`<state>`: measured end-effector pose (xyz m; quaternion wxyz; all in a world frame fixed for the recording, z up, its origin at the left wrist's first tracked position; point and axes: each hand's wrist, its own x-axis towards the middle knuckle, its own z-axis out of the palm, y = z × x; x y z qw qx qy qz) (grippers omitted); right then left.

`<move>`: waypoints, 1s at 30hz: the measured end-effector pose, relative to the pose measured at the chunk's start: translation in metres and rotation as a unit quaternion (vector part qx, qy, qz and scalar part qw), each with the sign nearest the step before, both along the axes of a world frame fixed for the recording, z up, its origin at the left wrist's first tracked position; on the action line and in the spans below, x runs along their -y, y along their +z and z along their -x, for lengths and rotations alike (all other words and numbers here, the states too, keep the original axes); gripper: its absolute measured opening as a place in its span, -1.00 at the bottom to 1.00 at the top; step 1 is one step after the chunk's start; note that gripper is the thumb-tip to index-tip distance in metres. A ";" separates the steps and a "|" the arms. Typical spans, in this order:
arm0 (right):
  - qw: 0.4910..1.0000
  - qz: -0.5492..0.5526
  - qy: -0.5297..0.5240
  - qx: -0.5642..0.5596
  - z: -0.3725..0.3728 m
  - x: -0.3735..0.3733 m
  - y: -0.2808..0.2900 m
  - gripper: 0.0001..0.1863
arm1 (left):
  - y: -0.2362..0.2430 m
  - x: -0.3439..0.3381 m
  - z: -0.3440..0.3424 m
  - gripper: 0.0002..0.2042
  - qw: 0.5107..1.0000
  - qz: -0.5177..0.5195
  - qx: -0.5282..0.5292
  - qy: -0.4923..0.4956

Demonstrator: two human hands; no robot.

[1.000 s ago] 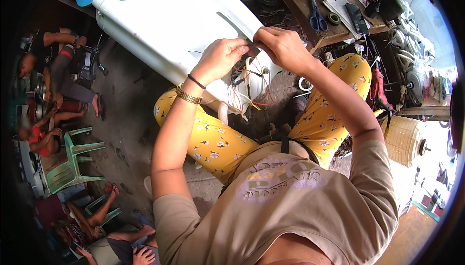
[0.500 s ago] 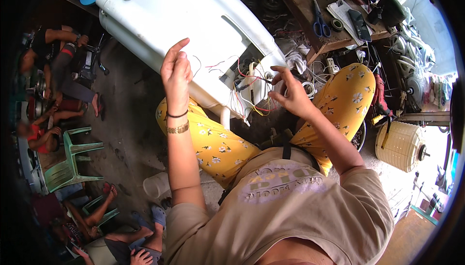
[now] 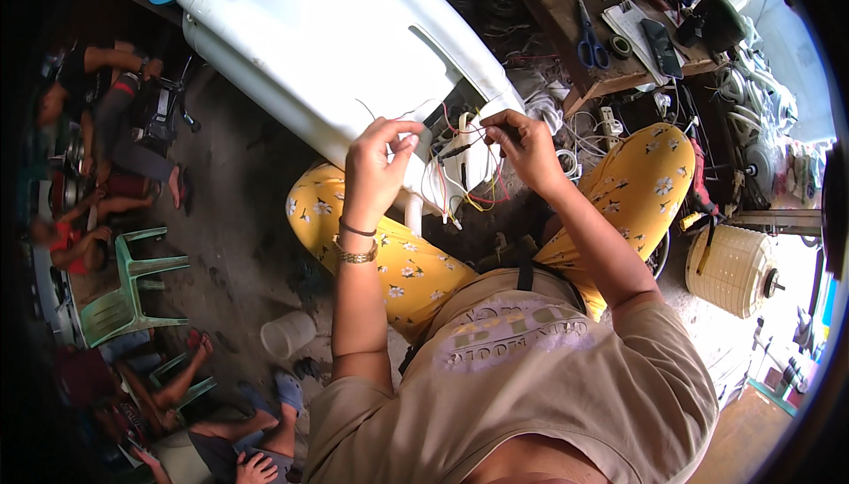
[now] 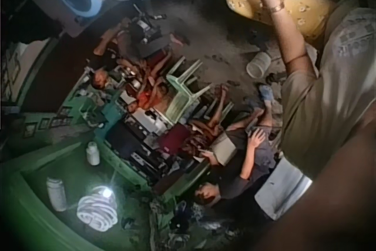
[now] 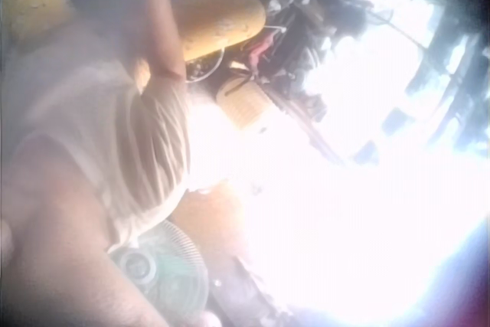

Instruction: The person strips and twists electrical wires on an appliance by hand and using shears, then applies electrical tape to secure the connections.

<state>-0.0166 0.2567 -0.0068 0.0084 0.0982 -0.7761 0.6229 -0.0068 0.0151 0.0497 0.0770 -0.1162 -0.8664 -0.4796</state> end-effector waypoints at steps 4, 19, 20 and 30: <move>0.985 0.146 -0.009 0.093 0.008 -0.017 -0.005 -0.84 | -0.003 -0.015 -0.003 -0.79 0.993 0.116 0.005 -0.026; 0.826 0.498 -0.024 0.262 0.020 -0.057 -0.021 -0.74 | -0.013 -0.002 -0.010 -0.72 0.976 0.076 0.109 -0.170; 0.822 0.504 -0.024 0.263 0.020 -0.058 -0.021 -0.74 | -0.016 0.000 -0.010 -0.73 0.978 0.054 0.102 -0.173; 0.772 0.575 0.012 0.270 0.028 -0.076 -0.035 -0.68 | -0.016 0.013 -0.010 -0.72 0.985 -0.009 0.115 -0.128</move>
